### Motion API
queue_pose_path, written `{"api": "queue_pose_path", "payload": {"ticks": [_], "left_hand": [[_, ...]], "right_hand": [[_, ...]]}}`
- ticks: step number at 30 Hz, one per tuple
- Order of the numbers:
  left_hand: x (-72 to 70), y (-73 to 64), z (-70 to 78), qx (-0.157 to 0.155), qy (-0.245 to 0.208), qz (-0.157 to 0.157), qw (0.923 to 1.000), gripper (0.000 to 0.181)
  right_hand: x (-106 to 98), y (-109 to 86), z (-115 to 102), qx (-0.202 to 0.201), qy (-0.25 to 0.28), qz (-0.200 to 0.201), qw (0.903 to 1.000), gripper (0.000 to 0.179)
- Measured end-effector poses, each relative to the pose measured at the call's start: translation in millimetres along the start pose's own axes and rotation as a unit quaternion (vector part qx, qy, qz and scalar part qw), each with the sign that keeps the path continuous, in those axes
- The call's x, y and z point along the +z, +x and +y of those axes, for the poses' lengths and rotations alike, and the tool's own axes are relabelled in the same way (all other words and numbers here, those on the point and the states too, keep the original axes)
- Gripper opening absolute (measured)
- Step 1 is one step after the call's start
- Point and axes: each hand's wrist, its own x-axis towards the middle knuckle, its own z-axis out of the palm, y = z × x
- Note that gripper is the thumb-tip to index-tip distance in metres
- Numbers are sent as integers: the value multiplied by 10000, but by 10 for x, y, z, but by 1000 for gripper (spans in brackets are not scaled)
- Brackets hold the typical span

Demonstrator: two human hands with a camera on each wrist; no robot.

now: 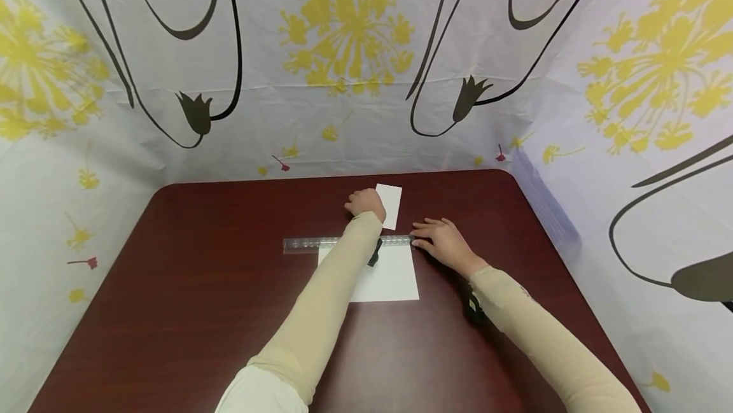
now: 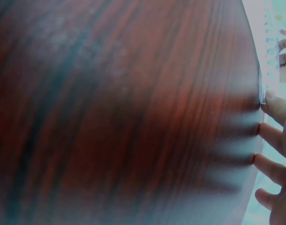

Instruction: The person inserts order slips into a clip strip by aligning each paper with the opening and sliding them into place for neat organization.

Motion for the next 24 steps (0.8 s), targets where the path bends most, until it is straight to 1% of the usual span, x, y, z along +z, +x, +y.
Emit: {"api": "queue_pose_path", "payload": {"ticks": [7, 12, 15, 19, 21, 24], "left_hand": [[-49, -19, -25, 104, -72, -86, 9999, 39], [-38, 30, -80, 121, -455, -48, 9989, 28], [-35, 72, -122, 51, -771, -155, 9969, 25], [-88, 93, -193, 47, -1221, -380, 9918, 21], [-148, 71, -228, 101, -1507, -494, 9873, 16], [-251, 12, -282, 196, -1936, -560, 9793, 11]], "right_hand": [[13, -2, 5, 41, -14, 59, 10000, 33], [14, 1, 7, 26, 11, 111, 9999, 33], [15, 0, 11, 12, 15, 136, 9999, 32], [15, -3, 11, -7, 19, 143, 9999, 32], [11, -7, 7, 0, 30, 139, 9999, 33], [5, -17, 1, 13, 29, 122, 9999, 33]]}}
